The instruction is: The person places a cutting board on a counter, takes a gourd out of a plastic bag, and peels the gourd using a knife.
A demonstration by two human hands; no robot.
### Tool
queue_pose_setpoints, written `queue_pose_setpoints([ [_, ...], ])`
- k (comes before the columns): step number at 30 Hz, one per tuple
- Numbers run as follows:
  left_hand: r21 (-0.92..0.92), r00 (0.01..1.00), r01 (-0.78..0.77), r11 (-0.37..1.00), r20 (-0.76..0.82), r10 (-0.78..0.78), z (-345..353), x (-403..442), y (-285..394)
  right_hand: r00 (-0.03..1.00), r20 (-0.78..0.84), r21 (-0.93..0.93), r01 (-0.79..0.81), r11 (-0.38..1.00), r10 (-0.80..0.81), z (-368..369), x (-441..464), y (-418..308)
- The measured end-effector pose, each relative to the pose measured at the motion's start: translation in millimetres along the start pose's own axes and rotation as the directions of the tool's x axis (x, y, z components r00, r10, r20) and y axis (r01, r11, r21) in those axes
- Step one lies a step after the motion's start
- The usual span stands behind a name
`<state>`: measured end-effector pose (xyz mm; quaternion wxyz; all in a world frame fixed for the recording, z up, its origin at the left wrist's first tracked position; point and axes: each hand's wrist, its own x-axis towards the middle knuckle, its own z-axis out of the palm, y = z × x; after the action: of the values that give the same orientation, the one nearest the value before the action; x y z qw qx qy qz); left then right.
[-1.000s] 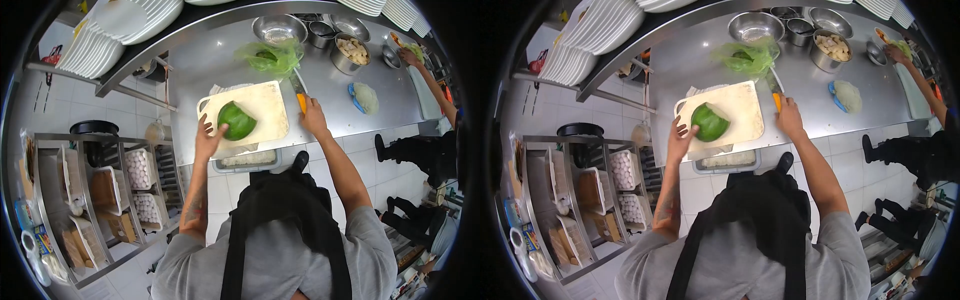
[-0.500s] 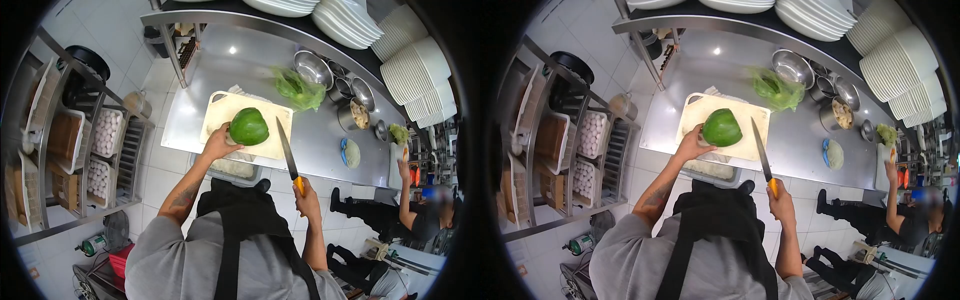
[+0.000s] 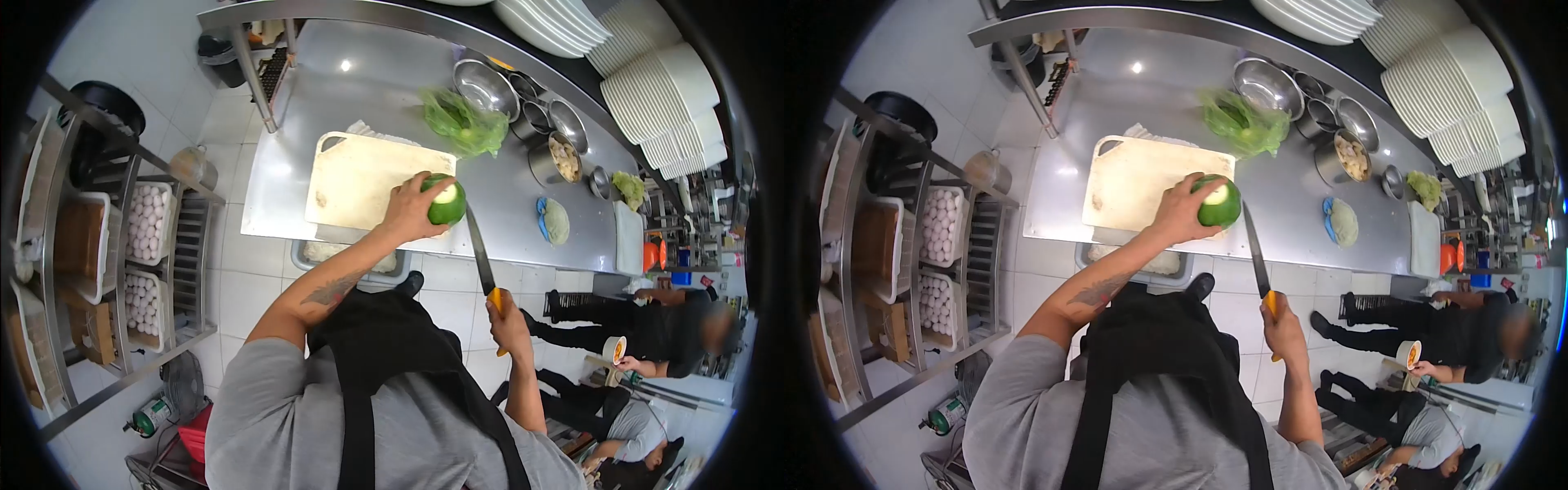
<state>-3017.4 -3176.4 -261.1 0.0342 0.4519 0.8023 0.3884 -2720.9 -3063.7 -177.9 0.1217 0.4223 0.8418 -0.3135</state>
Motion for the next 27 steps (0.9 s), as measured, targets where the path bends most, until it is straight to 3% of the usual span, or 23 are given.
queue_pose_setpoints([
  [3, 0.073, 0.994, -0.004, 0.997, 0.114, -0.004, 16, 9, 12, 0.999, -0.034, 0.063, -0.006, 0.998, 0.008, -3, 0, 8],
  [8, -0.237, 0.988, 0.095, 0.967, 0.143, -0.061, -11, 2, -16, 0.998, 0.018, 0.115, 0.058, 0.992, -0.06, 12, 9, -20],
  [10, -0.406, 1.0, 0.016, 0.914, -0.012, -0.023, -24, -10, -43, 0.991, 0.079, 0.186, 0.093, 0.978, -0.109, 23, 13, -38],
  [12, -0.377, 0.997, 0.065, 0.924, 0.054, -0.048, -31, -16, -48, 0.969, -0.036, 0.131, 0.247, 0.96, -0.244, 37, 17, -34],
  [15, -0.372, 0.991, 0.126, 0.92, 0.002, -0.135, -49, -31, -67, 0.975, 0.028, 0.105, 0.217, 0.971, -0.22, 28, 19, -51],
  [18, -0.358, 0.983, 0.175, 0.917, 0.005, -0.185, -53, -37, -65, 0.967, -0.087, 0.071, 0.247, 0.966, -0.24, 24, 22, -56],
  [19, -0.342, 0.984, 0.174, 0.924, 0.035, -0.173, -54, -37, -66, 0.94, -0.137, 0.106, 0.328, 0.939, -0.313, 22, 29, -53],
  [20, -0.331, 0.983, 0.153, 0.931, -0.048, -0.179, -51, -36, -64, 0.922, -0.17, 0.117, 0.369, 0.922, -0.347, 23, 30, -54],
  [21, -0.315, 0.979, 0.129, 0.94, -0.113, -0.172, -49, -34, -63, 0.942, -0.089, 0.082, 0.331, 0.94, -0.323, 11, 31, -69],
  [22, -0.307, 0.985, 0.12, 0.944, -0.079, -0.151, -49, -30, -62, 0.96, -0.014, 0.061, 0.281, 0.958, -0.281, 2, 29, -82],
  [24, -0.113, 0.967, -0.043, 0.993, -0.255, 0.013, -50, -22, -58, 0.958, -0.025, 0.057, 0.287, 0.956, -0.286, 4, 31, -87],
  [27, -0.119, 0.972, -0.075, 0.99, -0.229, 0.046, -46, -6, -54, 0.88, -0.119, -0.174, 0.437, 0.882, -0.46, 7, 30, -99],
])
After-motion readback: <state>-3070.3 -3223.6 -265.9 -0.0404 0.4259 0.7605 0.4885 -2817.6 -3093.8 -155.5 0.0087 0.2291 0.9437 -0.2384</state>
